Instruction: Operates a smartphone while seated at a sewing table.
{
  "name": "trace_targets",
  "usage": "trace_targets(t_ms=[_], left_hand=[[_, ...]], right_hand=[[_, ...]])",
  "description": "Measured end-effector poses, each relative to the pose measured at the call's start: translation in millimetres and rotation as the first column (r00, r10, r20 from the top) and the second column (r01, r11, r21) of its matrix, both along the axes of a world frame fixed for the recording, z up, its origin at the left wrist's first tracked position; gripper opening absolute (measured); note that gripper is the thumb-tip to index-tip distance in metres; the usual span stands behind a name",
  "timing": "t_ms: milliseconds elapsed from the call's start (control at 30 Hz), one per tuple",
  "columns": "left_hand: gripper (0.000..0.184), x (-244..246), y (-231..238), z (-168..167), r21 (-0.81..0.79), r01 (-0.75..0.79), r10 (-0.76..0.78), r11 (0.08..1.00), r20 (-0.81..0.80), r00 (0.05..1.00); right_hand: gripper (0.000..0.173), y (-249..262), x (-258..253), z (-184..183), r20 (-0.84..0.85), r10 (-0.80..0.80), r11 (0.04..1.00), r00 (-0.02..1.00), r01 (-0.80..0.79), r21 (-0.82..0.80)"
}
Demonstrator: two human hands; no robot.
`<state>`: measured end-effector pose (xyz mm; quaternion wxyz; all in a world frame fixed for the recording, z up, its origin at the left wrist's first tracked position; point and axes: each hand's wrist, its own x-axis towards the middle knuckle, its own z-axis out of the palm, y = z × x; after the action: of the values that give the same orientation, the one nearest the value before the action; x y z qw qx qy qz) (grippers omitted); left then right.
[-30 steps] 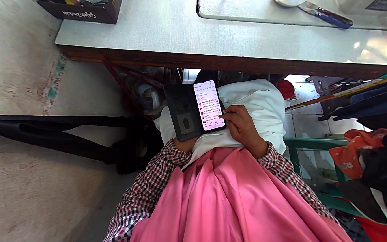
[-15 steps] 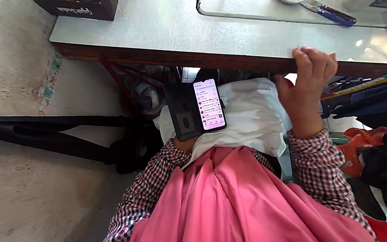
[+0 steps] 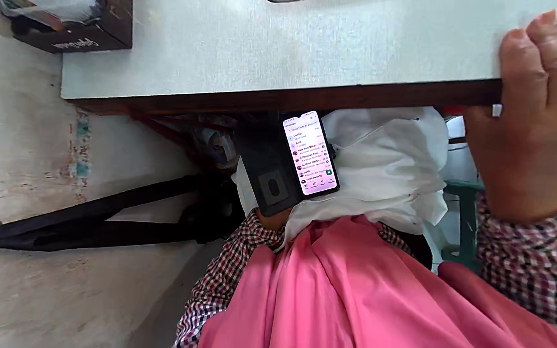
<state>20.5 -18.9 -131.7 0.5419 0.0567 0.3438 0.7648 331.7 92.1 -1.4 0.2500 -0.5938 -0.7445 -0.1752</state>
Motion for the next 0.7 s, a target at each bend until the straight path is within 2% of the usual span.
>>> trace_targets(t_ms=[133, 233, 300, 400, 467, 500, 533, 600, 667, 700], left_hand=[[0.028, 4.5, 5.5, 14.9, -0.115, -0.006, -0.014, 0.993, -0.173, 0.985], [0.017, -1.0, 9.9, 24.5, -0.227, 0.024, -0.109, 0.974, -0.372, 0.922], [0.012, -6.1, 13.4, 22.6, -0.256, 0.039, -0.167, 0.966, -0.5, 0.85], [0.013, -17.1, 14.6, 12.1, -0.406, 0.088, -0.375, 0.909, -0.71, 0.596], [0.017, -22.2, 15.6, 16.5, -0.428, 0.131, -0.426, 0.894, -0.726, 0.539], [0.017, -24.5, 14.2, 19.2, -0.421, 0.178, -0.441, 0.889, -0.686, 0.579], [0.015, -24.9, 12.0, 19.0, -0.369, 0.212, -0.41, 0.905, -0.625, 0.664], [0.014, -22.9, 8.1, 18.0, -0.297, 0.209, -0.349, 0.932, -0.568, 0.745], [0.019, -17.7, 7.5, 16.9, -0.149, 0.204, -0.246, 0.968, -0.382, 0.891], [0.022, -15.2, 8.4, 18.8, -0.103, 0.188, -0.211, 0.977, -0.311, 0.927]], right_hand=[[0.043, 1.5, 0.0, -4.0, 0.014, -0.029, 0.996, 0.999, 0.028, 0.091], [0.04, 2.0, -2.4, -2.6, 0.02, -0.04, 0.992, 0.999, 0.037, 0.118], [0.04, 0.6, -3.4, 0.4, 0.034, -0.026, 0.993, 0.999, 0.022, 0.116], [0.042, -6.9, -5.2, 4.4, 0.043, 0.004, 0.997, 0.999, -0.008, 0.08], [0.042, -8.2, -8.8, 5.2, 0.031, 0.013, 0.996, 0.999, -0.015, 0.086], [0.042, -8.8, -11.9, 6.2, 0.016, 0.01, 0.997, 1.0, -0.011, 0.075], [0.044, -10.4, -16.1, 7.9, -0.01, 0.002, 0.999, 1.0, -0.001, 0.052], [0.045, -16.9, -27.7, 9.5, -0.105, -0.001, 1.0, 0.995, 0.003, 0.023], [0.049, -33.7, -45.8, 5.7, -0.196, 0.07, 0.997, 0.978, -0.077, -0.024], [0.047, -41.0, -55.7, 0.2, -0.23, 0.122, 0.989, 0.966, -0.138, -0.054]])
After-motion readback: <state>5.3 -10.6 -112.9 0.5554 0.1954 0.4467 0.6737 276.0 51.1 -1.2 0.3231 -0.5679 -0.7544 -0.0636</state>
